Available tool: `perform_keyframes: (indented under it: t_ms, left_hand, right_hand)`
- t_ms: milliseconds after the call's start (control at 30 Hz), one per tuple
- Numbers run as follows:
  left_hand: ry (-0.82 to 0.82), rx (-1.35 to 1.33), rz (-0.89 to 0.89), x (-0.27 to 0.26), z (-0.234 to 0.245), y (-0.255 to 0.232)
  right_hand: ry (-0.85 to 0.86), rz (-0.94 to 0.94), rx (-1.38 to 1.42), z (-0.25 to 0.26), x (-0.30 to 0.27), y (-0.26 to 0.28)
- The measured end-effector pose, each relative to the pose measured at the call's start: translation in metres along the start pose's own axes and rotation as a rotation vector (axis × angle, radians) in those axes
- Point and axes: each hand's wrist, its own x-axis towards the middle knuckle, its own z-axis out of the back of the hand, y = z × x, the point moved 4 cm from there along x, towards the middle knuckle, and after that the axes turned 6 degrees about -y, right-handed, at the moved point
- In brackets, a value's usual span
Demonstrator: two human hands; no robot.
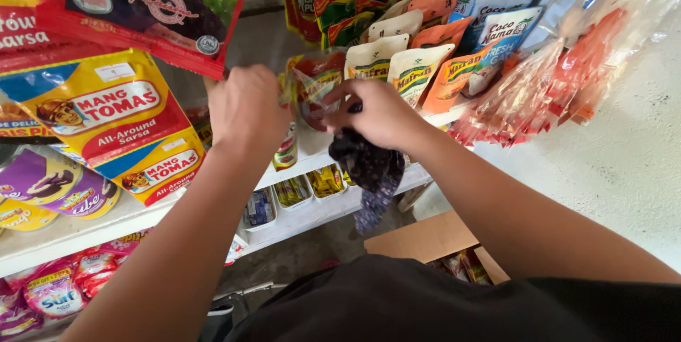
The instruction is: The person wipes a shelf with a cloth and then places multiple packaged food items from a cardboard box onto the shelf, arranging them in rows. The person handles items one at a time and positions them neatly on the shelf.
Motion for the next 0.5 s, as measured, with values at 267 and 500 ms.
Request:
perform_keyframes:
  t_ms: [267,500]
  left_hand:
    - [-0.077,-0.071,-0.186,-0.026,0.009,-0.036]
    - [0.142,-0.557,0.196,0.008,0.009,-0.037]
  right_hand:
    - [0.022,0.182,-0.164,-0.004,-0.015,0.02]
    - [-0.167,0.11,-0.374,0.038,-0.008,0.004]
